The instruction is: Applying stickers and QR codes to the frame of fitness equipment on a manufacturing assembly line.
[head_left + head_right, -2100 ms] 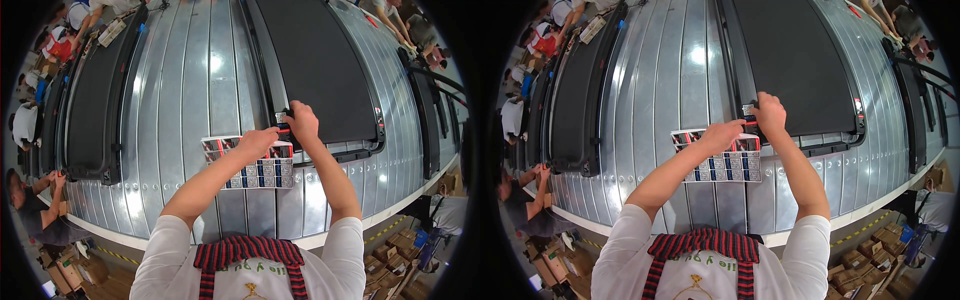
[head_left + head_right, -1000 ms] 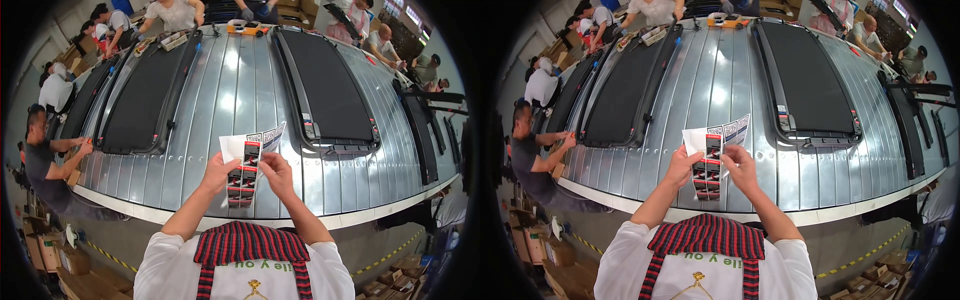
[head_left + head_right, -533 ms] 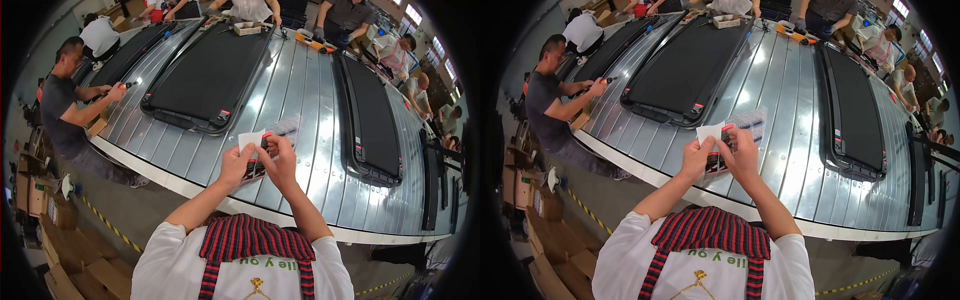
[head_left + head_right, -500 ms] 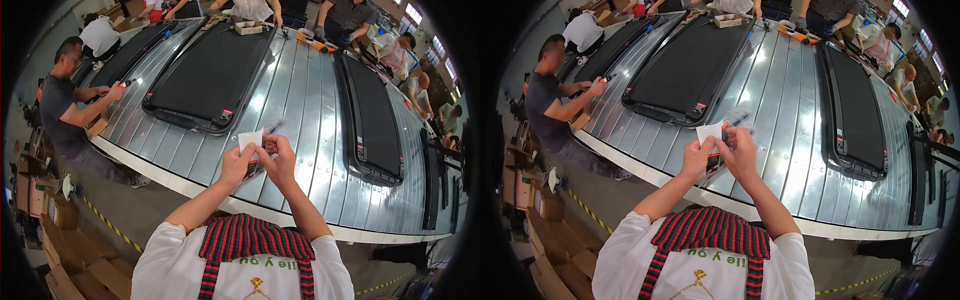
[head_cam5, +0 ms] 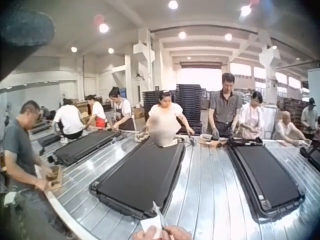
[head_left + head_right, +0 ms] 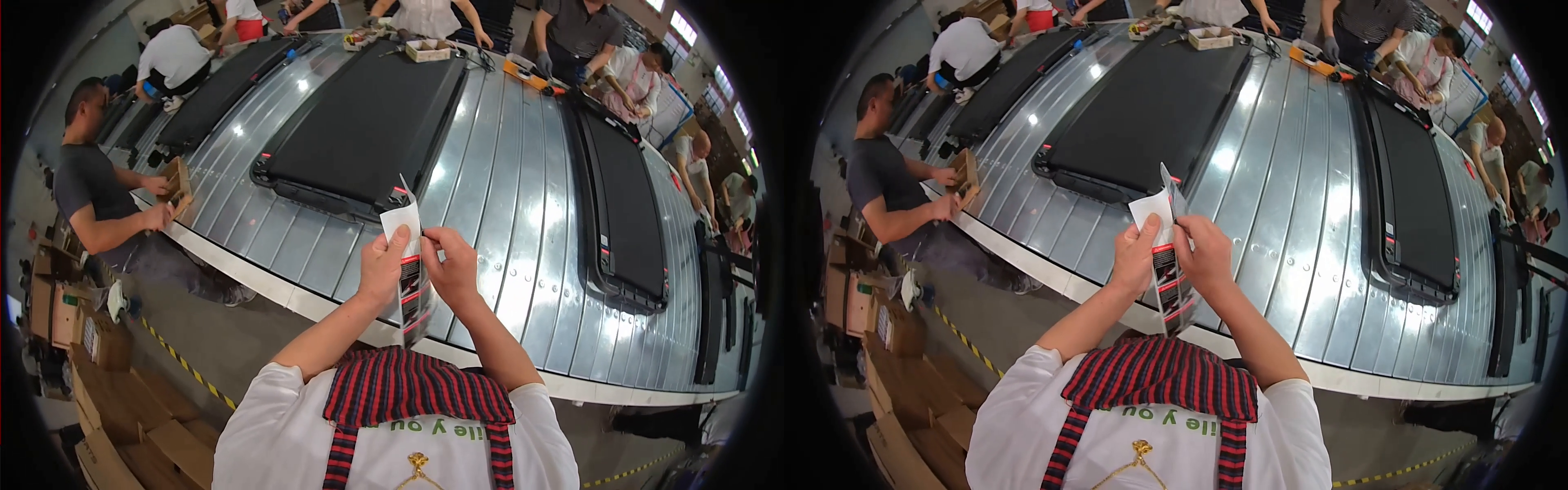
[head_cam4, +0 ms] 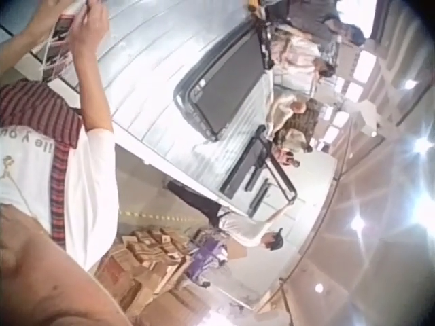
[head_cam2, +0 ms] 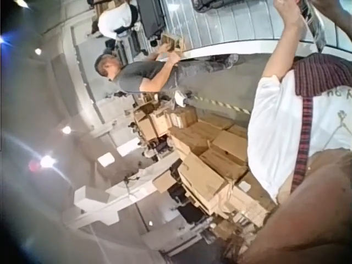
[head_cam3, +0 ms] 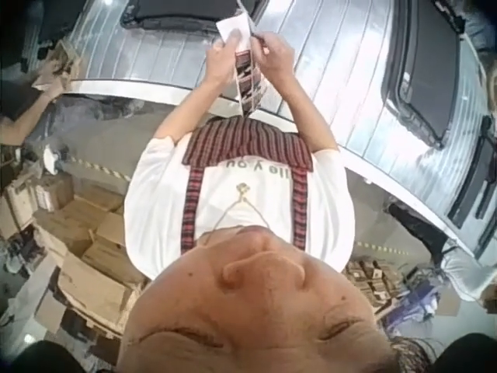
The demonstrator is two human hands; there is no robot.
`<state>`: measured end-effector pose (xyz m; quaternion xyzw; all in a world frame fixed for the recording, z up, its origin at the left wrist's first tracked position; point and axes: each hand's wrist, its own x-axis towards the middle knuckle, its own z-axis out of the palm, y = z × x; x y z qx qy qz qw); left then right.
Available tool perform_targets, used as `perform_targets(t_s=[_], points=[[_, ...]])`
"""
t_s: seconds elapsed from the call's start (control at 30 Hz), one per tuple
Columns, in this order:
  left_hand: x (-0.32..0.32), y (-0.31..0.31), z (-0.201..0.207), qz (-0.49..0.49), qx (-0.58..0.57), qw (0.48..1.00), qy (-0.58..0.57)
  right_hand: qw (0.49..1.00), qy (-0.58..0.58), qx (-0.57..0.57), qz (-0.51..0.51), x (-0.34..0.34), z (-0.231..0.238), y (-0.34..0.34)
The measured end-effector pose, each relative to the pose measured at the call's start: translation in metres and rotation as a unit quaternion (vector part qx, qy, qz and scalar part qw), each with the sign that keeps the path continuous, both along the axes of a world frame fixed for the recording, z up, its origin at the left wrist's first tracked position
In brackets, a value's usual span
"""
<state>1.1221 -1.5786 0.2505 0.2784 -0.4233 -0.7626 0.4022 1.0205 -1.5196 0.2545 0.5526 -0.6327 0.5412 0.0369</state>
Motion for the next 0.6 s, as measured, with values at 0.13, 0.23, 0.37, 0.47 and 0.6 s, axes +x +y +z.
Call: perform_targets(t_s=[0.13,0.23,0.37,0.47,0.6], points=[[0.001,-0.008,0.016,0.049,-0.04,0.998,-0.009,0.991,-0.115,0.043,0.051,0.006,0.003,-0.004],[-0.001,-0.008,0.014,0.019,-0.028,0.999,-0.025,0.959,-0.235,0.067,0.143,-0.001,0.0,-0.003],[-0.018,-0.004,0.016,0.056,-0.076,0.994,-0.05,0.962,-0.219,0.054,0.155,-0.016,0.0,-0.001],[-0.018,-0.006,0.009,0.03,-0.083,0.995,-0.042,0.946,-0.288,0.051,0.139,-0.015,-0.001,0.001],[-0.02,-0.014,0.009,0.003,-0.111,0.992,-0.06,0.956,-0.245,0.057,0.15,-0.026,-0.002,-0.002]])
